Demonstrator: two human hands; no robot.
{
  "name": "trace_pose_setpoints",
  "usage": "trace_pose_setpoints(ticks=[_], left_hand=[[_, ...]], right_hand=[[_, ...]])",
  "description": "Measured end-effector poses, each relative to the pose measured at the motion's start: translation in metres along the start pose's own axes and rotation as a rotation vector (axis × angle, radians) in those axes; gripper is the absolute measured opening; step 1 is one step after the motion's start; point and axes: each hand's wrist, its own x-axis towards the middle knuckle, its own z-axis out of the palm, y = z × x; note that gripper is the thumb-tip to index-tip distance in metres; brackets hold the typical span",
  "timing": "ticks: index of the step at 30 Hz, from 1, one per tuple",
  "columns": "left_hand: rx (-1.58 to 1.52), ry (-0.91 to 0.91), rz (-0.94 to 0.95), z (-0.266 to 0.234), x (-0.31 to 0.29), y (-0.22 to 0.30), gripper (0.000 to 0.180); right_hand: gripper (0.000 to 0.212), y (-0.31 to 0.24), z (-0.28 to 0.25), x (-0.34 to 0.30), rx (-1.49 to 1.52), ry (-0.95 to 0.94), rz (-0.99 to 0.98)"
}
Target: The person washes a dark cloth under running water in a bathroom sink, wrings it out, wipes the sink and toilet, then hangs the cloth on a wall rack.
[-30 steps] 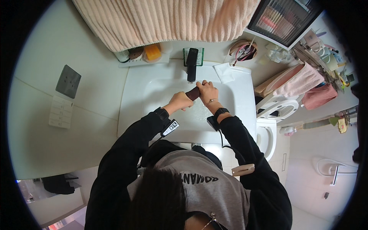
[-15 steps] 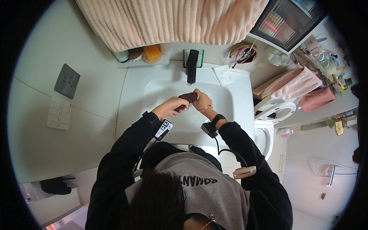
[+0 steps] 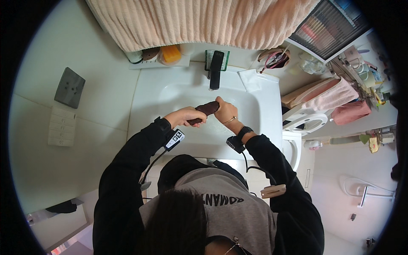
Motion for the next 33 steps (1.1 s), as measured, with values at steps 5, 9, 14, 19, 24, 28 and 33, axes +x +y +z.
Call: trace_pose_setpoints(ticks=[5,9,14,19,24,28,33], left_hand=[[-0.191,-0.082,-0.013,0.002,0.008,0.001,0.015],[-0.462,-0.191,0.037,0.007,0.007,0.007,0.015],[-0.896,-0.203,0.041,0.014,0.011,0.027,0.017],[-1.255,-0.245,0.045,0.016,0.017,0.046,0.019],[-1.523,-0.246,-0.046,0.016,0.018,0.057,0.019],[-1.657,-0.191,-0.09,0.021,0.015,0.058,0.02],[-1.728,-0.12,-0.106,0.027,0.008,0.055,0.019]], right_hand=[[0.026,0.006,0.01,-0.004,0.144,-0.033,0.131],[0.028,0.013,0.018,-0.001,0.378,0.054,0.087],[0.026,0.01,0.015,0.013,0.683,0.047,0.197],[0.021,-0.011,-0.008,0.019,1.106,-0.114,0.54],[0.022,-0.027,-0.012,0.01,1.34,-0.217,0.718],[0.037,-0.025,-0.004,0.005,1.354,-0.305,0.728],[0.023,-0.031,0.002,-0.005,1.447,-0.303,0.837]])
